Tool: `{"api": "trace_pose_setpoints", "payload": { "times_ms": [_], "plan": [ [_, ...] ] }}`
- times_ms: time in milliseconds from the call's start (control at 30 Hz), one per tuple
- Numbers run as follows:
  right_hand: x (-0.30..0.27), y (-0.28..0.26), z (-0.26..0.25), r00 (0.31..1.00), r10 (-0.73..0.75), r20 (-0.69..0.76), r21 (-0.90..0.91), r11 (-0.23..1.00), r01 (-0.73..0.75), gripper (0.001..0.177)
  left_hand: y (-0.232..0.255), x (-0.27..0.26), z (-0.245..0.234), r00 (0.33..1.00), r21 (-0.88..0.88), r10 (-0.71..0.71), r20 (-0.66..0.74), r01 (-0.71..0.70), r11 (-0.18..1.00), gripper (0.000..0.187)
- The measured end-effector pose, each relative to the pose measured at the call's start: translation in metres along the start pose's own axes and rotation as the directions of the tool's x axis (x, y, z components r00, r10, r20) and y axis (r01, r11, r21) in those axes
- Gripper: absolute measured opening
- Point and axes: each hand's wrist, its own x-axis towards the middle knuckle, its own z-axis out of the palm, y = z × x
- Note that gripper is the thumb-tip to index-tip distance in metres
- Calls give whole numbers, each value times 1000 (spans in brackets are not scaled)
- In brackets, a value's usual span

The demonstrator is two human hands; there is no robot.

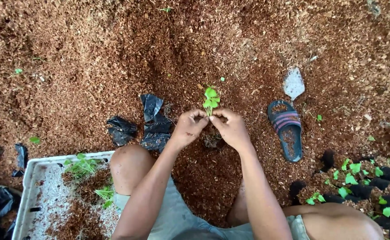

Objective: Planting small green seedlings into black plastic nursery bags filled with soil or mulch

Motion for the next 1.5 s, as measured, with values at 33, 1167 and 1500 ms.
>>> {"api": "trace_pose_setpoints", "payload": {
  "times_ms": [33,1167,1500],
  "plan": [
    [-2,-1,0,1000,-17,-14,5,1000,17,23,4,-3,0,1000,48,2,-16,-1,999,8],
    [-12,13,-70,893,317,-320,-271,872,-407,26,19,-4,-6,886,-300,30,-462,-188,935,18],
    [-15,-39,7,993,-30,118,-279,958,62,36,-1,-7,6,954,-249,59,-293,-136,959,7]
  ]
}}
